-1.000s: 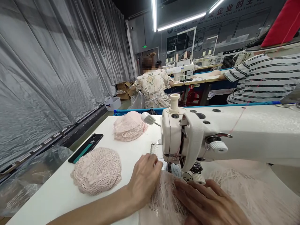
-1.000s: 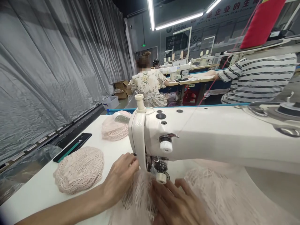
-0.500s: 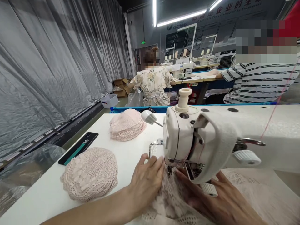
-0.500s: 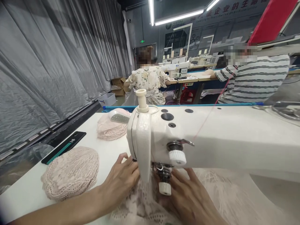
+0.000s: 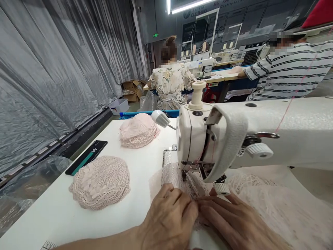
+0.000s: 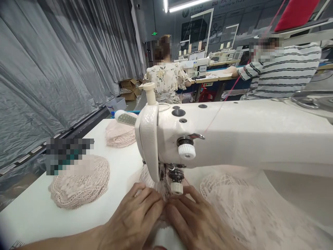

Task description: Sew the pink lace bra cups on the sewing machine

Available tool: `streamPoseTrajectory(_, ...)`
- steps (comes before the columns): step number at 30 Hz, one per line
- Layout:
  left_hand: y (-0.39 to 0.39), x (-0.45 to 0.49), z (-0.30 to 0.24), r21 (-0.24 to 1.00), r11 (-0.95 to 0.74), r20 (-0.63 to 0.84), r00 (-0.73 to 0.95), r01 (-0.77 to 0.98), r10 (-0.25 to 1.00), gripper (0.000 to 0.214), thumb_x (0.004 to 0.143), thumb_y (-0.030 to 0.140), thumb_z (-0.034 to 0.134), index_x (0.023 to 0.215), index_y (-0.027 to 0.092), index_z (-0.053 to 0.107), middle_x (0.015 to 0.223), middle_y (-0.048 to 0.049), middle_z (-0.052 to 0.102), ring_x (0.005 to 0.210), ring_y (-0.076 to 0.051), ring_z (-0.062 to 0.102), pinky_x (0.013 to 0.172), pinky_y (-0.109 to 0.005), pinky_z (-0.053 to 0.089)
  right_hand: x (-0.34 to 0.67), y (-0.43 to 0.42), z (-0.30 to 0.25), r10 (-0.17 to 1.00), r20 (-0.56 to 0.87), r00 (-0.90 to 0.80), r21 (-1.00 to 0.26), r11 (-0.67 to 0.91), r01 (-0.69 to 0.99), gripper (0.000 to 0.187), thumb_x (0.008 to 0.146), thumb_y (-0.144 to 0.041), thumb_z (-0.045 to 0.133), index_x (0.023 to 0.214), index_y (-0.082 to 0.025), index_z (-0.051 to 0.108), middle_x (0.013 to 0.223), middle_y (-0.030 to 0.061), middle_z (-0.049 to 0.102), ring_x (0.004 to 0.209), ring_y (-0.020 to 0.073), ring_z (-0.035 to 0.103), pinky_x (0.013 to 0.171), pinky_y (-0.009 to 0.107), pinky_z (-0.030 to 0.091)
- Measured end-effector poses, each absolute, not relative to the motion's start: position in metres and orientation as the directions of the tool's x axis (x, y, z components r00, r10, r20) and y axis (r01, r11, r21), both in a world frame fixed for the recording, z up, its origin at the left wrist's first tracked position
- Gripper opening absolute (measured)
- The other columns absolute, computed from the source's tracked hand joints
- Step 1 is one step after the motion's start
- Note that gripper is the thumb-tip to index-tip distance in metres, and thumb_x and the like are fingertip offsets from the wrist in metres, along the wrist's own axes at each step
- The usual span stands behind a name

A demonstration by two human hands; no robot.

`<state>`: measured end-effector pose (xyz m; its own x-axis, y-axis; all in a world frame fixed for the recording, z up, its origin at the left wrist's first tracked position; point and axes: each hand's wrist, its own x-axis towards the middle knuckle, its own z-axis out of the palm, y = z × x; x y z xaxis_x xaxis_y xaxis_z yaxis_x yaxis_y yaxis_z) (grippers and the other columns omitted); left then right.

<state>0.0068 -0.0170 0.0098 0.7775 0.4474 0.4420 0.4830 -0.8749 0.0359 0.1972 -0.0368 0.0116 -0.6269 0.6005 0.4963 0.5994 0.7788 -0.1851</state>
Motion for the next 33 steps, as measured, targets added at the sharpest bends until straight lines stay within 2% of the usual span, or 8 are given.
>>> streamPoseTrajectory(2, -0.015, 0.005, 0.010, 0.014, -0.855, 0.466, 0.753, 0.519, 0.465, 0.013, 0.084, 0.017, 0.041, 0.085, 0.013, 0.053, 0.075, -0.0044, 0.058, 0.071, -0.018, 0.052, 0.070, -0.035, 0.040, 0.196, -0.035, 0.012, 0.613, 0.532, -0.584, -0.224, 0.767, 0.602, 0.043, 0.101, -0.025, 0.020, 0.078, -0.018, 0.056, 0.073, 0.0024, 0.066, 0.070, 0.0128, 0.063, 0.075, 0.027, 0.045)
streamPoseTrajectory(4, -0.013, 0.003, 0.015, 0.040, -0.839, 0.493, 0.719, 0.543, 0.489, 0.021, 0.081, 0.004, 0.034, 0.080, 0.014, 0.051, 0.069, -0.0023, 0.056, 0.061, -0.014, 0.049, 0.065, -0.031, 0.039, 0.195, -0.032, 0.014, 0.603, 0.591, -0.537, -0.231, 0.764, 0.603, 0.042, 0.101, -0.028, 0.020, 0.077, -0.019, 0.053, 0.062, -0.0015, 0.062, 0.056, 0.0102, 0.060, 0.066, 0.025, 0.045)
streamPoseTrajectory(8, -0.011, -0.001, 0.026, 0.147, -0.821, 0.420, 0.716, 0.552, 0.557, 0.022, 0.080, 0.003, 0.032, 0.082, 0.015, 0.051, 0.065, -0.0011, 0.054, 0.053, -0.013, 0.043, 0.059, -0.029, 0.038, 0.191, -0.029, 0.017, 0.551, 0.636, -0.540, -0.141, 0.771, 0.621, 0.042, 0.099, -0.041, 0.023, 0.076, -0.019, 0.051, 0.055, -0.0027, 0.060, 0.048, 0.0117, 0.057, 0.057, 0.026, 0.044)
streamPoseTrajectory(14, -0.009, -0.003, 0.021, -0.020, -0.836, 0.413, 0.766, 0.549, 0.493, 0.015, 0.085, 0.006, 0.042, 0.075, 0.015, 0.049, 0.064, 0.0016, 0.050, 0.058, -0.013, 0.043, 0.061, -0.029, 0.033, 0.195, -0.033, 0.008, 0.556, 0.600, -0.575, -0.130, 0.777, 0.615, 0.035, 0.094, -0.004, 0.021, 0.086, -0.017, 0.052, 0.069, 0.0010, 0.066, 0.059, 0.0118, 0.061, 0.065, 0.027, 0.044)
streamPoseTrajectory(19, -0.009, -0.007, 0.013, -0.031, -0.854, 0.360, 0.803, 0.519, 0.475, 0.012, 0.081, 0.014, 0.057, 0.073, 0.017, 0.049, 0.068, 0.0030, 0.049, 0.067, -0.013, 0.046, 0.064, -0.030, 0.030, 0.195, -0.038, -0.002, 0.545, 0.590, -0.596, -0.099, 0.782, 0.616, 0.032, 0.094, -0.009, 0.023, 0.093, -0.015, 0.055, 0.082, 0.0058, 0.068, 0.074, 0.0157, 0.063, 0.074, 0.032, 0.043)
streamPoseTrajectory(23, -0.011, -0.006, 0.012, -0.066, -0.847, 0.398, 0.792, 0.527, 0.462, 0.021, 0.083, 0.008, 0.055, 0.064, 0.015, 0.048, 0.066, 0.0024, 0.047, 0.065, -0.012, 0.044, 0.061, -0.029, 0.026, 0.192, -0.043, -0.002, 0.594, 0.581, -0.556, -0.099, 0.730, 0.676, 0.039, 0.097, -0.013, 0.021, 0.091, -0.018, 0.060, 0.084, 0.0039, 0.069, 0.078, 0.0162, 0.063, 0.079, 0.035, 0.040)
streamPoseTrajectory(27, -0.013, -0.005, 0.015, -0.087, -0.865, 0.443, 0.797, 0.495, 0.411, 0.027, 0.085, 0.006, 0.052, 0.060, 0.014, 0.048, 0.064, 0.0016, 0.047, 0.064, -0.011, 0.043, 0.058, -0.029, 0.026, 0.192, -0.044, 0.001, 0.585, 0.550, -0.597, -0.067, 0.743, 0.666, 0.039, 0.093, -0.004, 0.028, 0.090, -0.022, 0.063, 0.089, 0.0016, 0.070, 0.091, 0.0168, 0.063, 0.085, 0.036, 0.038)
streamPoseTrajectory(33, -0.014, -0.001, 0.013, 0.049, -0.876, 0.515, 0.739, 0.480, 0.434, 0.024, 0.087, 0.003, 0.045, 0.068, 0.012, 0.055, 0.067, 0.0010, 0.056, 0.064, -0.010, 0.046, 0.066, -0.029, 0.036, 0.192, -0.044, -0.003, 0.568, 0.571, -0.592, -0.085, 0.759, 0.646, 0.042, 0.089, 0.002, 0.030, 0.089, -0.022, 0.064, 0.082, 0.0000, 0.070, 0.088, 0.0158, 0.064, 0.083, 0.034, 0.039)
